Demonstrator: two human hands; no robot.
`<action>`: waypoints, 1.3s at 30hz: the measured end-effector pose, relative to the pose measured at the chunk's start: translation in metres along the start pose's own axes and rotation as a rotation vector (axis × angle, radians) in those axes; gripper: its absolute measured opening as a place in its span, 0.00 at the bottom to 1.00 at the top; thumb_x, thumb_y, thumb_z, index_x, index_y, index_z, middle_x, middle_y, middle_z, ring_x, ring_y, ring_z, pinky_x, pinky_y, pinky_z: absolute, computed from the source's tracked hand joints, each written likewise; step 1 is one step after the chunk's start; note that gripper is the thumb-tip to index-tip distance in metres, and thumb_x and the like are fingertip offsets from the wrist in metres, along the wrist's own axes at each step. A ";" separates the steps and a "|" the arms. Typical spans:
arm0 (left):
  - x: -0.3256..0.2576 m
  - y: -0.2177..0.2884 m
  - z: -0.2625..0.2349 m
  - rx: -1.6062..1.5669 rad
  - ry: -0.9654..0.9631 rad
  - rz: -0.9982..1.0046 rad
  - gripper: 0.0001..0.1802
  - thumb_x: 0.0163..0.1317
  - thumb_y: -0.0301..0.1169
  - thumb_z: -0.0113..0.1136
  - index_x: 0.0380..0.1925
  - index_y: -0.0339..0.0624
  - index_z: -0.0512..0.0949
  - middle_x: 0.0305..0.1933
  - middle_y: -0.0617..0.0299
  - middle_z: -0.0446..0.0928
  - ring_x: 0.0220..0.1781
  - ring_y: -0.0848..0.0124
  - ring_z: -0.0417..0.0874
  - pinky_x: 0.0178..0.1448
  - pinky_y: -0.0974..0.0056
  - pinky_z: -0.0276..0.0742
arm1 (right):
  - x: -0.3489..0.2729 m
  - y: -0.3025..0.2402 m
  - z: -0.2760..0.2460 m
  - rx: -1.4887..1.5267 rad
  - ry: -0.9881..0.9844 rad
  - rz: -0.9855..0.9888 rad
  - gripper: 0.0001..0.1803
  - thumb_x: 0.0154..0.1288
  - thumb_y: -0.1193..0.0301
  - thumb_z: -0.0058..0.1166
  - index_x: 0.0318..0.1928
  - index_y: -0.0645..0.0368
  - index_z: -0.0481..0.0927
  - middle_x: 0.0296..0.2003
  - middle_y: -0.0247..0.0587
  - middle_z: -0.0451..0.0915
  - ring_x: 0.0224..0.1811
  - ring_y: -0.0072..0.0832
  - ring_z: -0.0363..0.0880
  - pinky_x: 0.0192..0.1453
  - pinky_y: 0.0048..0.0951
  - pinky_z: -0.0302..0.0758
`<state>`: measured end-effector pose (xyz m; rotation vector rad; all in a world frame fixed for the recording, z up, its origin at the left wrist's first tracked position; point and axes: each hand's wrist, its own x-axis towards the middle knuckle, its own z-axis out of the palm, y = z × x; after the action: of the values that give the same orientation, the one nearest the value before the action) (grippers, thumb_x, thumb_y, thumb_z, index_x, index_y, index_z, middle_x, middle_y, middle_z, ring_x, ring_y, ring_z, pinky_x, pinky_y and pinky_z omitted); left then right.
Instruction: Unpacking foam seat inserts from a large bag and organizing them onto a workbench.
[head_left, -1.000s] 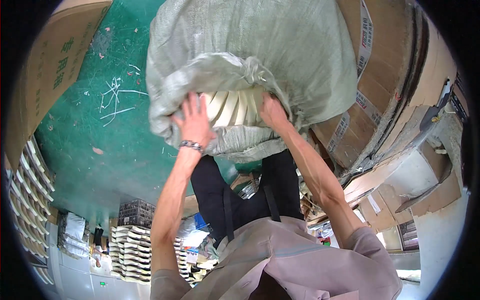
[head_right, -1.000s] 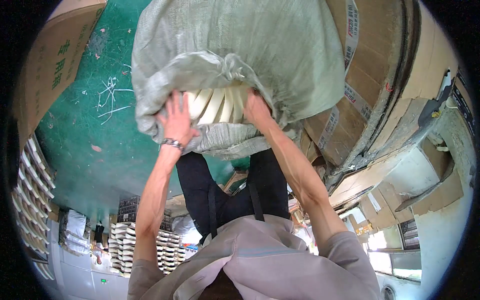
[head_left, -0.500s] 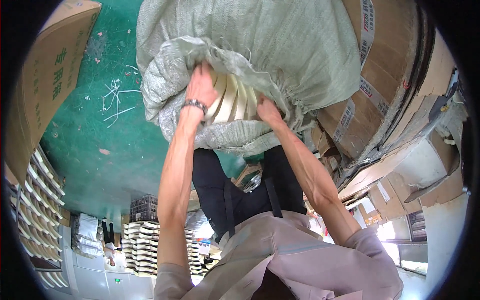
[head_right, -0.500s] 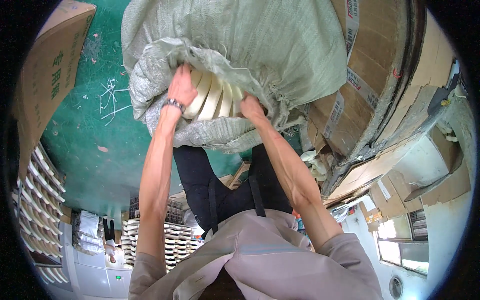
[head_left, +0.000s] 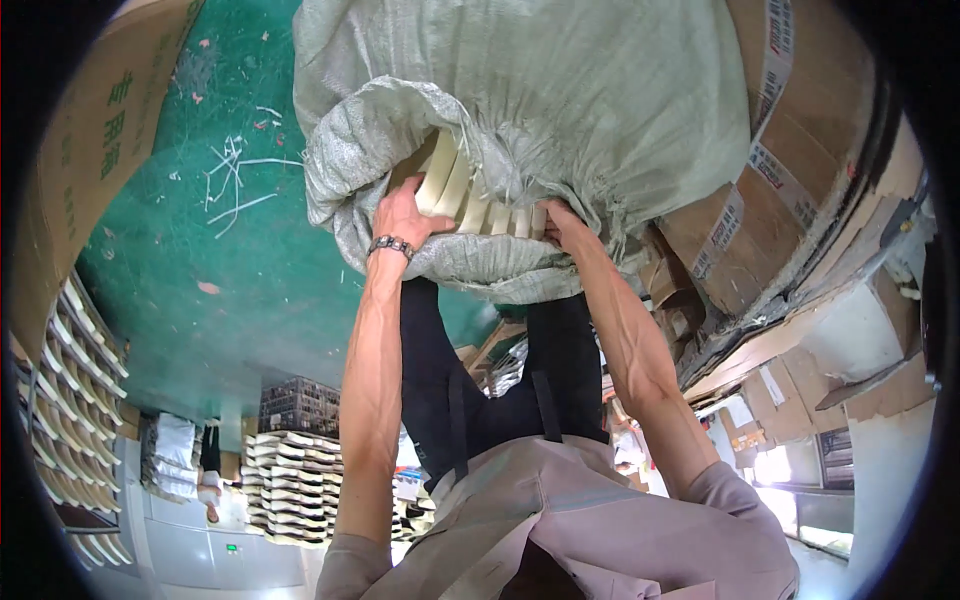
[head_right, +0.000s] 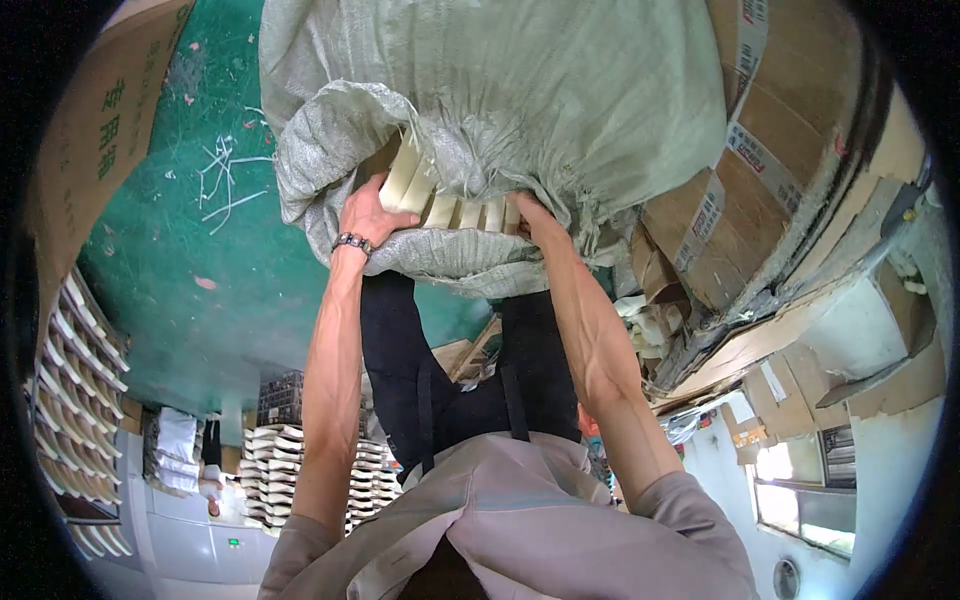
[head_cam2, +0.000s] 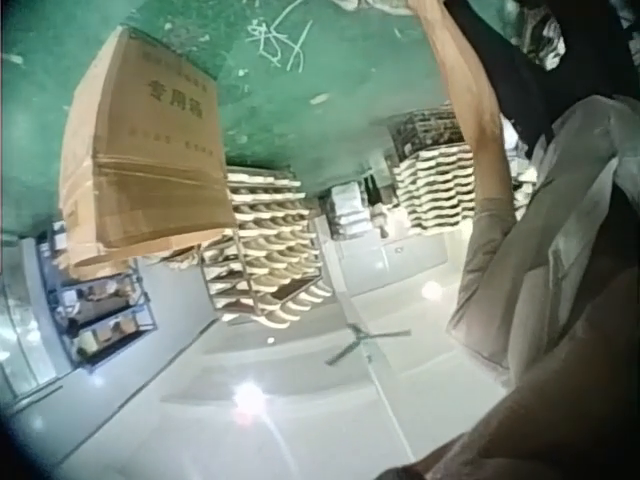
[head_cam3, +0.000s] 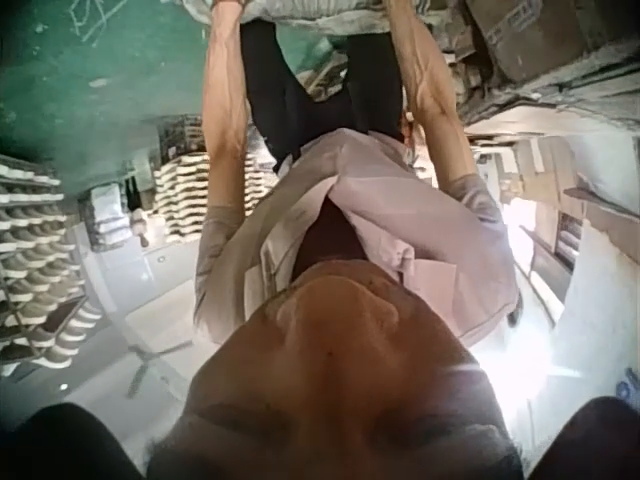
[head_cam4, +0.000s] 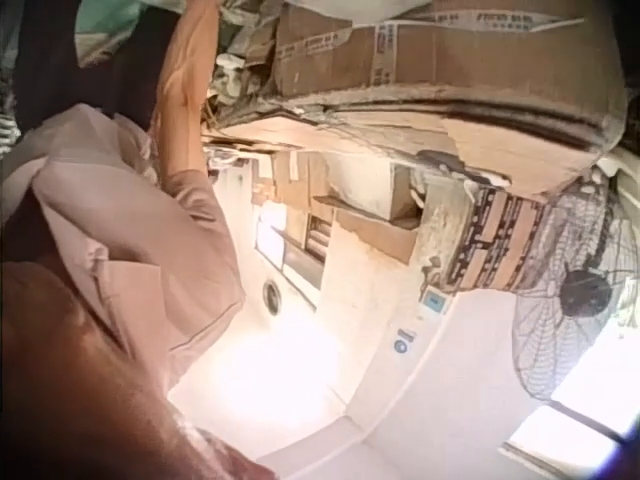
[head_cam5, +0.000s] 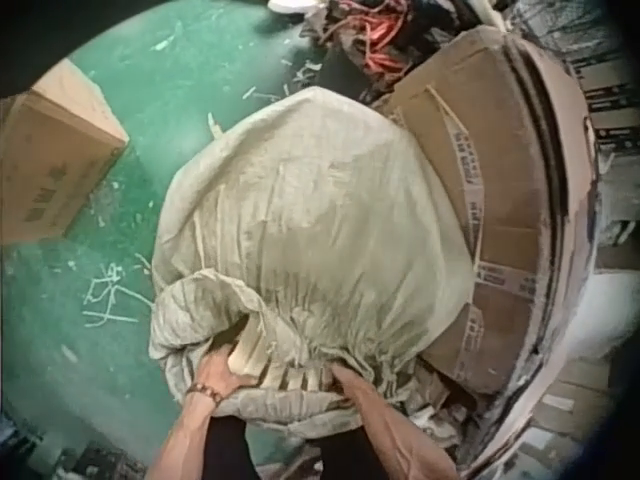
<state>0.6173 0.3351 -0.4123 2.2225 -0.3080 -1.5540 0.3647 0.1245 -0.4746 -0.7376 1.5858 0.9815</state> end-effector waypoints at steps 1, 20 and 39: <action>0.002 -0.015 0.002 -0.012 -0.006 0.017 0.53 0.34 0.46 0.81 0.64 0.38 0.72 0.57 0.41 0.80 0.60 0.47 0.80 0.64 0.54 0.75 | 0.001 0.007 0.004 0.085 0.008 0.012 0.21 0.68 0.51 0.51 0.51 0.52 0.80 0.37 0.35 0.83 0.36 0.29 0.80 0.41 0.34 0.76; 0.017 0.061 -0.011 -0.199 0.007 -0.067 0.36 0.47 0.51 0.75 0.52 0.39 0.82 0.46 0.45 0.85 0.50 0.53 0.86 0.57 0.56 0.78 | -0.074 -0.019 0.030 0.743 -0.330 -0.107 0.21 0.68 0.58 0.57 0.54 0.60 0.82 0.51 0.44 0.84 0.53 0.36 0.82 0.60 0.38 0.78; -0.371 0.280 -0.085 -0.077 0.664 0.084 0.29 0.55 0.51 0.68 0.54 0.46 0.83 0.37 0.45 0.85 0.40 0.48 0.87 0.48 0.52 0.82 | -0.441 0.022 -0.052 0.196 -0.537 -0.620 0.38 0.65 0.52 0.61 0.64 0.69 0.70 0.55 0.47 0.80 0.55 0.34 0.79 0.60 0.34 0.74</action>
<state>0.5800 0.2528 0.0515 2.4680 -0.1317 -0.7014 0.4223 0.0752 -0.0360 -0.6918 0.8817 0.4941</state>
